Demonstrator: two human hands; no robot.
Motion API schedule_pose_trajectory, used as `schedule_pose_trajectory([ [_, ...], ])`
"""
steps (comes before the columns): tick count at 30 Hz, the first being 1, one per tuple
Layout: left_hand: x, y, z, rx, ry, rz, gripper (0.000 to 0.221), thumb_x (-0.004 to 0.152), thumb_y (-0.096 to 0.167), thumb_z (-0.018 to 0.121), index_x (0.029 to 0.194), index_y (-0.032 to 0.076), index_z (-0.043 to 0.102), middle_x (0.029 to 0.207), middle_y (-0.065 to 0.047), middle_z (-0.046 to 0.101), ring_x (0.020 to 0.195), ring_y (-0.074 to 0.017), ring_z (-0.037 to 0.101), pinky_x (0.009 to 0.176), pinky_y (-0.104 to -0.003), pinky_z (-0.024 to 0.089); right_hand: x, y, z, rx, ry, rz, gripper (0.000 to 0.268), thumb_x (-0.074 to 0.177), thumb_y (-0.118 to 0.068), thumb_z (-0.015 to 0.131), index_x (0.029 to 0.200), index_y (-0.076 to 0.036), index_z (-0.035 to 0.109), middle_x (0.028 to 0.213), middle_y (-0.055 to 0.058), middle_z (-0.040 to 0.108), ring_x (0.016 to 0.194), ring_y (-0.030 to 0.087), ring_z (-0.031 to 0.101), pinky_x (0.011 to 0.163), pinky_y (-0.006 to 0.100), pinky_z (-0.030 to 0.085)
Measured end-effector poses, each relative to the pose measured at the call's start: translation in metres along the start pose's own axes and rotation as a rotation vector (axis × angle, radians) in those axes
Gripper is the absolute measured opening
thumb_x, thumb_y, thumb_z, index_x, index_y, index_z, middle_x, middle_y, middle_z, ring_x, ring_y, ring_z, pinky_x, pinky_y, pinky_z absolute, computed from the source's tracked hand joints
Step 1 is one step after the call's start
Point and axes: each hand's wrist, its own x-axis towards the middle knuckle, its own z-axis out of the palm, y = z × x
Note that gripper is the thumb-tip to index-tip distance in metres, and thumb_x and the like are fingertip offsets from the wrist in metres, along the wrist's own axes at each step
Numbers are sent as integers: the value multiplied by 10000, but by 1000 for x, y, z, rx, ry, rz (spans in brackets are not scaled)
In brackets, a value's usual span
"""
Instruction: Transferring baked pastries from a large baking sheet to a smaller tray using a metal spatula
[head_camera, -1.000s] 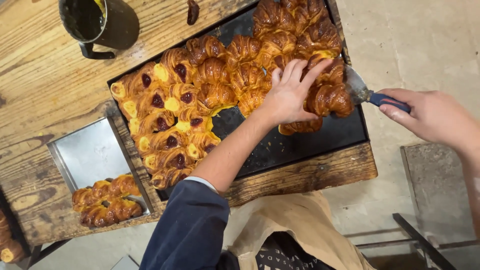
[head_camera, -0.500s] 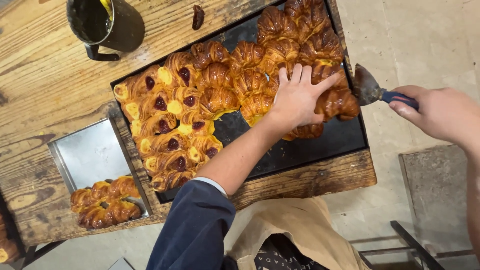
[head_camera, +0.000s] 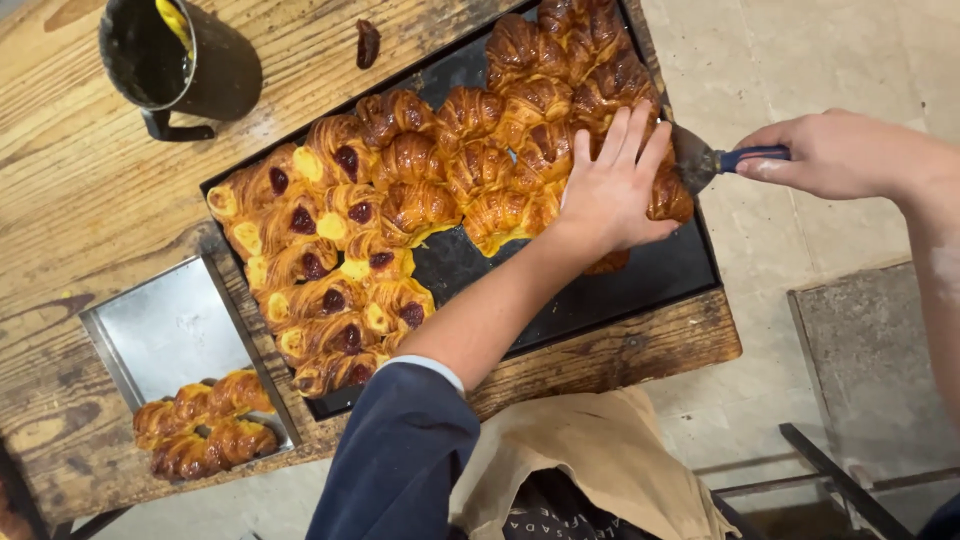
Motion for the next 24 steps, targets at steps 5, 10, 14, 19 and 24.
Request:
schedule_pose_trajectory([
  [5,18,8,12,107,-34,-51,1308,765,839,789,1607,74,144,1679,-175,112,1553,-346,52,1188,-643,166,-17,-3,-12,89,-36,11,475,1014,-505,485,1420,-305,631,1065,58,842,956,281,758,846,370,544],
  [10,14,12,23,102,-1,-39,1451,699,904,849,1607,59,96,1676,-177,133,1553,-358,93,1171,-669,201,-20,10,0,209,-34,44,464,1013,-489,508,1416,-310,650,1105,46,824,952,275,723,843,355,515],
  [14,14,17,28,161,43,-23,1427,676,901,831,1593,50,144,1656,-170,175,1538,-355,128,1135,-680,254,-25,12,3,274,-18,61,499,989,-497,533,1428,-291,650,1264,5,784,1033,268,729,878,360,510],
  [19,18,18,32,134,85,-51,1303,660,821,768,1564,58,224,1634,-181,233,1532,-357,154,1120,-698,261,-12,29,17,164,16,37,482,988,-525,531,1401,-311,655,1156,22,825,999,291,748,872,373,531],
  [24,19,10,30,179,54,-50,1312,693,854,791,1559,47,226,1631,-201,211,1528,-386,140,1100,-716,261,2,13,10,151,-12,-49,499,983,-524,512,1363,-241,669,1251,22,789,1103,297,758,981,403,570],
])
